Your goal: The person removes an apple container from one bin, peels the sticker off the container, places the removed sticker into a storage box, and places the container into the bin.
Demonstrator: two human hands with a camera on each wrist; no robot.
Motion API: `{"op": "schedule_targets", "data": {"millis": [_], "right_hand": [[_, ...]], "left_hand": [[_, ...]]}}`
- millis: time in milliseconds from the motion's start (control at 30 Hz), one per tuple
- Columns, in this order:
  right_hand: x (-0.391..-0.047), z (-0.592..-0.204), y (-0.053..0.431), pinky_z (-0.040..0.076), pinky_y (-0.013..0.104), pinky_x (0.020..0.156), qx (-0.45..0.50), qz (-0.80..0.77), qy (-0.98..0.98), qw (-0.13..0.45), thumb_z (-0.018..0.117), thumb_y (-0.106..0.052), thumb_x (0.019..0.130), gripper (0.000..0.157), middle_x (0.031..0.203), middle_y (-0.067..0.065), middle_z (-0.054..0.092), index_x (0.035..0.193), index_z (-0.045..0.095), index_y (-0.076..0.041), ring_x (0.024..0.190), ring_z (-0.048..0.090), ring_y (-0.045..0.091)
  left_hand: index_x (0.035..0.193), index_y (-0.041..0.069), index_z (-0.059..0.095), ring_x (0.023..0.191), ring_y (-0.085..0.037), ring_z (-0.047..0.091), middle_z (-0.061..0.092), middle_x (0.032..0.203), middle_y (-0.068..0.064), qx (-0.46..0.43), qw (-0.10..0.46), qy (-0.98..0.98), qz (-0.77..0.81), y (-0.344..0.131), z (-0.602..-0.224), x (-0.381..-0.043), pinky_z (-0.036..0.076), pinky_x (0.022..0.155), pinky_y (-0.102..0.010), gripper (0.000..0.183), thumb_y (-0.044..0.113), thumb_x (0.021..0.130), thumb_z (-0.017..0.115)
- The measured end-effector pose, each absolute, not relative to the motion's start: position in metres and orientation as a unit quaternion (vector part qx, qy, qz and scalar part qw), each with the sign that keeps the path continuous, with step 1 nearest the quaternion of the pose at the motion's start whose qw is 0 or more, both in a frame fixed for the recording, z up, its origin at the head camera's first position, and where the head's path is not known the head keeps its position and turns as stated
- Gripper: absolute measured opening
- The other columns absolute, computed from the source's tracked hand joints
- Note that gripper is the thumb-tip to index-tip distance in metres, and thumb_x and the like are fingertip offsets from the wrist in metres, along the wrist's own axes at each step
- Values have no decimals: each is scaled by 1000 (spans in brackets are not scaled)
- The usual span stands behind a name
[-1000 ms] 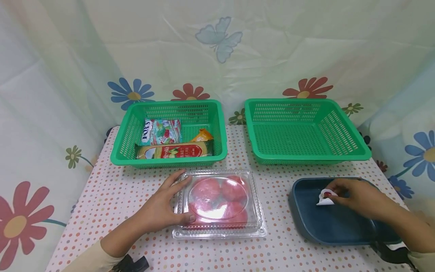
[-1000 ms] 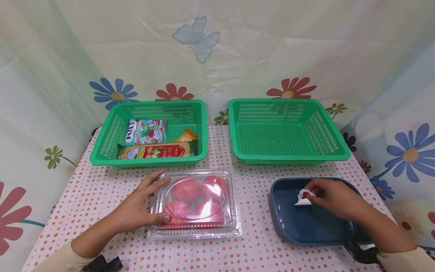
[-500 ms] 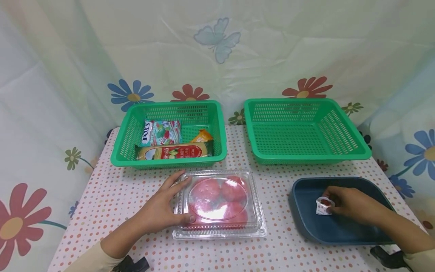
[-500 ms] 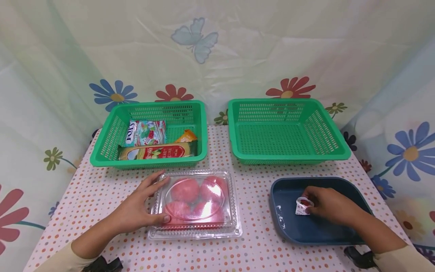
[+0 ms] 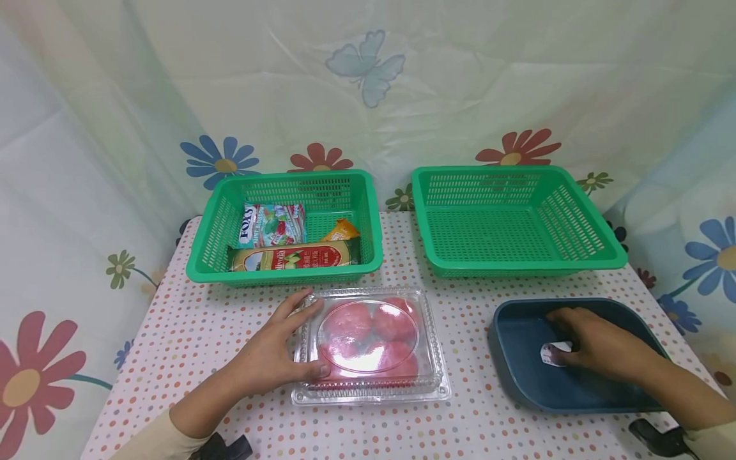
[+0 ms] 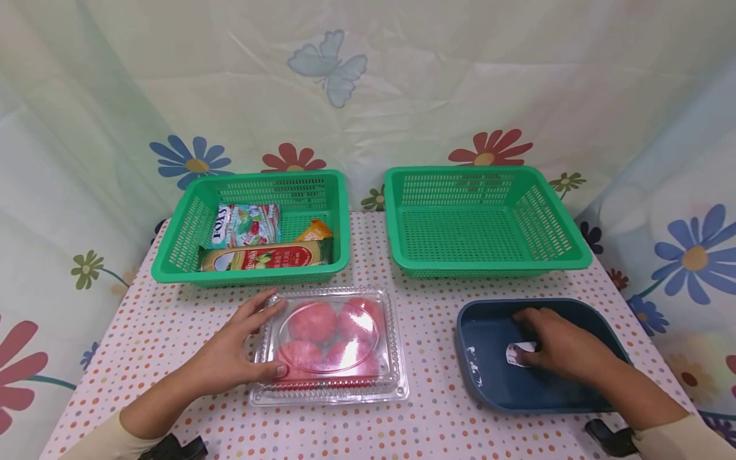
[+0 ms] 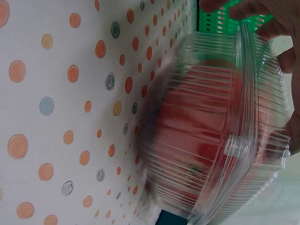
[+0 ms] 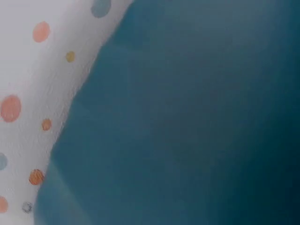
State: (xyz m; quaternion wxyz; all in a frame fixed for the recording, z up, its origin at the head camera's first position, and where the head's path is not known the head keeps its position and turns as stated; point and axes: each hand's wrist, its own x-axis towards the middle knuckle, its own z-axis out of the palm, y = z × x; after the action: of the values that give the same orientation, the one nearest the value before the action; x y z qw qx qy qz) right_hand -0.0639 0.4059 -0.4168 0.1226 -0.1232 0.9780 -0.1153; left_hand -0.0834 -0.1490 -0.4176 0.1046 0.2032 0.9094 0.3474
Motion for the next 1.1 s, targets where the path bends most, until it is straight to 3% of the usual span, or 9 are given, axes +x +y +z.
{"op": "schedule_targets", "data": {"millis": [133,233,467,700,867,1100], "right_hand": [[-61,-403,401,57,51,75,-137,-96,980,109,94,-35,70,66,105,10,67,117,65,2,95,67,32],[-59,-385,388,57,51,76,-139,-113,979,94,90,-39,77,61,111,9,69,120,66,-3,98,68,31],[-52,-360,318,56,29,72,-130,-292,943,97,69,-32,100,45,110,-2,66,135,59,-7,93,63,8],[-52,-369,257,58,30,80,-173,-374,897,162,68,-41,99,72,129,11,60,153,35,-6,104,65,14],[-56,-382,232,58,33,78,-130,-440,863,212,73,-37,96,92,141,21,50,160,15,-6,110,64,23],[-61,-389,210,60,35,73,-30,-482,845,230,83,-34,88,106,131,22,51,159,13,3,104,63,28]], "left_hand": [[158,28,42,150,-37,28,19,169,3,199,106,910,349,-148,-419,-83,43,104,-65,107,66,68,85],[158,29,42,150,-38,28,18,169,4,196,108,909,352,-148,-419,-83,43,104,-65,106,63,68,87],[158,32,38,150,-36,27,16,169,6,193,110,905,362,-149,-420,-81,43,104,-64,107,60,67,89],[158,34,35,145,-36,38,15,169,5,195,108,901,372,-149,-420,-81,46,102,-61,109,68,68,85],[158,36,35,133,-37,51,15,169,5,184,119,900,378,-150,-421,-80,51,98,-57,108,66,68,85],[158,37,35,126,-37,56,15,169,4,178,126,895,388,-150,-421,-80,52,97,-58,107,65,68,86]]}}
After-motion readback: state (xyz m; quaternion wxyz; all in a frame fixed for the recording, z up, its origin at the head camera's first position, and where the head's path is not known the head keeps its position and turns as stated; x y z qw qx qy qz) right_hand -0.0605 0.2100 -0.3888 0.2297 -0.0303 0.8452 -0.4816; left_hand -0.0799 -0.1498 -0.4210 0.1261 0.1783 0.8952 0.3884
